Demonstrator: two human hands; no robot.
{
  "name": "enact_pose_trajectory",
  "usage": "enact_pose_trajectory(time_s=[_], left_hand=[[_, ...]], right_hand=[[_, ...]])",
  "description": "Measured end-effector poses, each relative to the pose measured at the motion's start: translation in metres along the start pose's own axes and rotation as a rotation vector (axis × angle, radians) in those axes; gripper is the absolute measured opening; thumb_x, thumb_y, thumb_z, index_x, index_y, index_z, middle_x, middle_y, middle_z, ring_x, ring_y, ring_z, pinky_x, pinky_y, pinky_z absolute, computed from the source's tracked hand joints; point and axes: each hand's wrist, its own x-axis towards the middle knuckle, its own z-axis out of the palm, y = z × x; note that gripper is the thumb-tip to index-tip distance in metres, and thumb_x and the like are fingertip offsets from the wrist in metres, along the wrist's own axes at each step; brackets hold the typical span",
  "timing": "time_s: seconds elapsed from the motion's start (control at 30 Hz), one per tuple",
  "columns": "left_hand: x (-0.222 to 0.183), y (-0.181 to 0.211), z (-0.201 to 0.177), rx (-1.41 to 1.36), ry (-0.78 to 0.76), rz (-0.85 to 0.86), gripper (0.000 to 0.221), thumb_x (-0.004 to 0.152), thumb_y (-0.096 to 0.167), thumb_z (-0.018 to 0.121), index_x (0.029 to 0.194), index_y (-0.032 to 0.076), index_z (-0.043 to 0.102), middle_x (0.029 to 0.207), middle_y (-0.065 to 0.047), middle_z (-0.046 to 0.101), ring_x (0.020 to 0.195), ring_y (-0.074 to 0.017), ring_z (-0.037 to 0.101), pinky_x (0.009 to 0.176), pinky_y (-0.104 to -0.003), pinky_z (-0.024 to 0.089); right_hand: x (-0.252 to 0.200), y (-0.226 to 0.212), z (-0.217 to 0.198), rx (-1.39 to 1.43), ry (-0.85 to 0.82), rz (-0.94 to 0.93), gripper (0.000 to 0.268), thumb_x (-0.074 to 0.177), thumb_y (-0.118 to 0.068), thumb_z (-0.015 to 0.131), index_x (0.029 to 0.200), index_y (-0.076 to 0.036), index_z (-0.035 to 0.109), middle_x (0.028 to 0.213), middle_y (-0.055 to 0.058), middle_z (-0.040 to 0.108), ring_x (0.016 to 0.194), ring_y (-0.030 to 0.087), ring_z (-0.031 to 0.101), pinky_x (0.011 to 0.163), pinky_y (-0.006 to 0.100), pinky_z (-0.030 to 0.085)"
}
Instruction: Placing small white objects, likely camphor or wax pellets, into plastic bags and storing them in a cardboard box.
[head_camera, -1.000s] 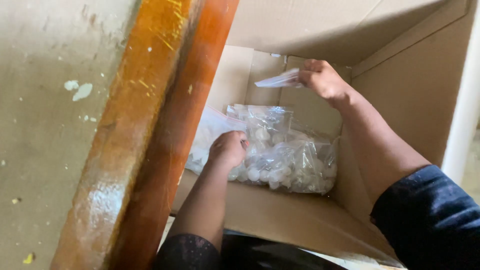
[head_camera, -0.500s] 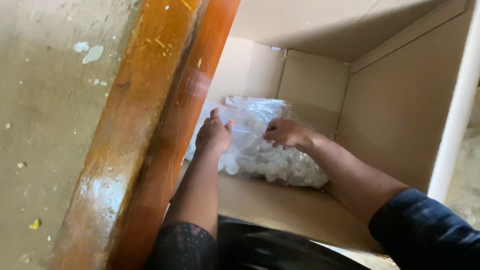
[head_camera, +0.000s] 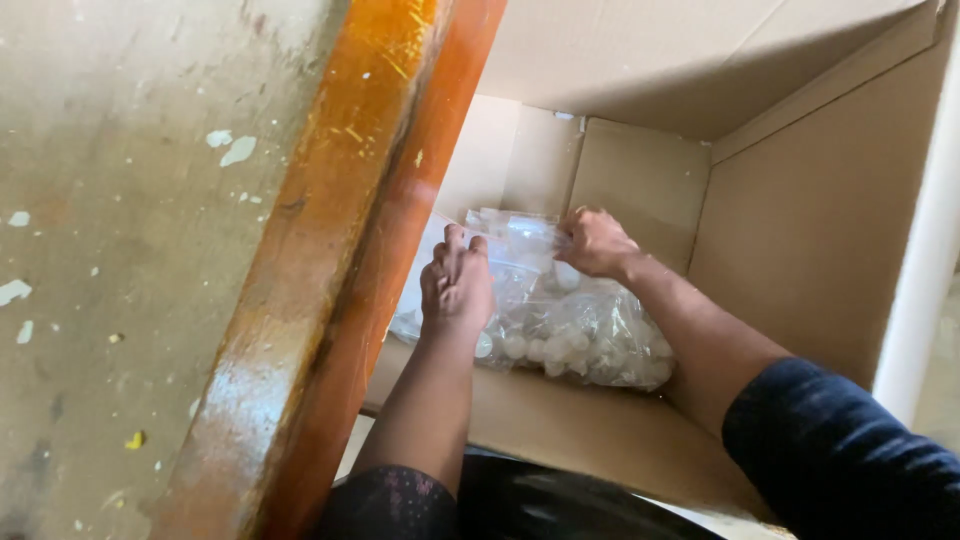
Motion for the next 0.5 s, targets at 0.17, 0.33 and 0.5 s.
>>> enact_pose_trajectory(time_s=[0.17, 0.33, 0.5], left_hand=[[-0.012, -0.005, -0.015, -0.146, 0.118, -0.110, 0.045, 0.082, 0.017, 0.078, 0.123, 0.007, 0.064, 0.143, -0.022, 0.046, 0.127, -0.0391, 0.051, 0.099, -0.050, 0.047], [-0.042, 0.003, -0.033, -0.337, 0.084, -0.210, 0.043, 0.090, 0.024, 0.074, 0.130, 0.012, 0.062, 0.142, -0.020, 0.052, 0.135, -0.0393, 0.049, 0.108, -0.051, 0.044], [-0.059, 0.006, -0.041, -0.311, 0.165, -0.186, 0.047, 0.081, 0.026, 0.081, 0.123, 0.013, 0.065, 0.151, -0.020, 0.041, 0.139, -0.0400, 0.043, 0.108, -0.049, 0.040]], right_hand=[[-0.049, -0.036, -0.097, 0.059, 0.037, -0.344, 0.032, 0.090, -0.022, 0.073, 0.114, -0.002, 0.070, 0.097, 0.019, 0.075, 0.086, 0.032, 0.070, 0.077, 0.045, 0.058], [-0.123, -0.057, -0.129, -0.063, -0.141, -0.274, 0.032, 0.091, -0.034, 0.076, 0.109, -0.008, 0.068, 0.086, 0.015, 0.078, 0.075, 0.025, 0.071, 0.069, 0.045, 0.056], [-0.129, -0.030, -0.052, -0.632, -0.417, -0.167, 0.073, 0.079, -0.032, 0.088, 0.134, -0.007, 0.048, 0.113, 0.016, 0.071, 0.110, 0.033, 0.068, 0.093, 0.046, 0.057]])
